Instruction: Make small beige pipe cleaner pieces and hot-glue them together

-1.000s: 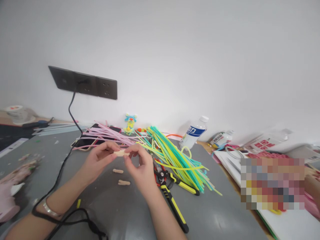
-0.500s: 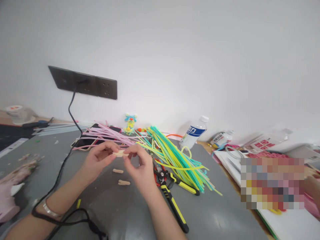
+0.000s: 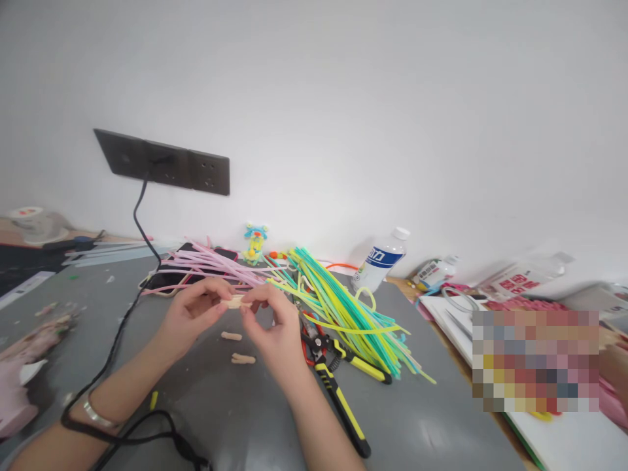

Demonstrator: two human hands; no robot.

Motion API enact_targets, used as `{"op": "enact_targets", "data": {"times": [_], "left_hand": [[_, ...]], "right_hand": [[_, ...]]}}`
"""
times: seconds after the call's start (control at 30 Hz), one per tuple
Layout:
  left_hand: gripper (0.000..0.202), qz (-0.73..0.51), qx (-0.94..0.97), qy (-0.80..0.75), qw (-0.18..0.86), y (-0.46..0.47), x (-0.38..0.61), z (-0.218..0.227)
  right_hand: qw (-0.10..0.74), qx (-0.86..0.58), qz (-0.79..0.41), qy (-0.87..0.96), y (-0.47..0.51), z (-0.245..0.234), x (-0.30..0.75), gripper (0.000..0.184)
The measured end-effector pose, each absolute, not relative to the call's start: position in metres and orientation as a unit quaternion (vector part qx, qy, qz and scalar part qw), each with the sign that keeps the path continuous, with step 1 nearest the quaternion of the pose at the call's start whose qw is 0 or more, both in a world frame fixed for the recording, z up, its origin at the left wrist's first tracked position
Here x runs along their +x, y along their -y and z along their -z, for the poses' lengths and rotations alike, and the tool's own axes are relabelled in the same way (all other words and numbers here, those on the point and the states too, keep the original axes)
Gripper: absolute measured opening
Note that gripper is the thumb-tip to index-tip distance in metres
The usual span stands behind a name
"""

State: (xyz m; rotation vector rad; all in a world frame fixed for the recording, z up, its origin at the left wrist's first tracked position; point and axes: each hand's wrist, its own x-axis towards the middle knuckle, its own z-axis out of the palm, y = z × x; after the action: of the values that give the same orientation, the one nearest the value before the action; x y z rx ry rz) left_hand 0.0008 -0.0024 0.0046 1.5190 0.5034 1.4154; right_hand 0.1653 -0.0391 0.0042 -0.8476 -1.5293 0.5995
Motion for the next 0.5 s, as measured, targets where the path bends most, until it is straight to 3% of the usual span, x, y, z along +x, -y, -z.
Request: {"op": "enact_targets", "data": {"times": [0.5], "left_hand": [[0.012,-0.571,0.630,-0.228,0.475,0.0038,0.0009,-0.0054]], "right_hand": [[0.598,-0.377,-0.252,0.662,0.0392,-0.0066,0.1647,0.013]]}}
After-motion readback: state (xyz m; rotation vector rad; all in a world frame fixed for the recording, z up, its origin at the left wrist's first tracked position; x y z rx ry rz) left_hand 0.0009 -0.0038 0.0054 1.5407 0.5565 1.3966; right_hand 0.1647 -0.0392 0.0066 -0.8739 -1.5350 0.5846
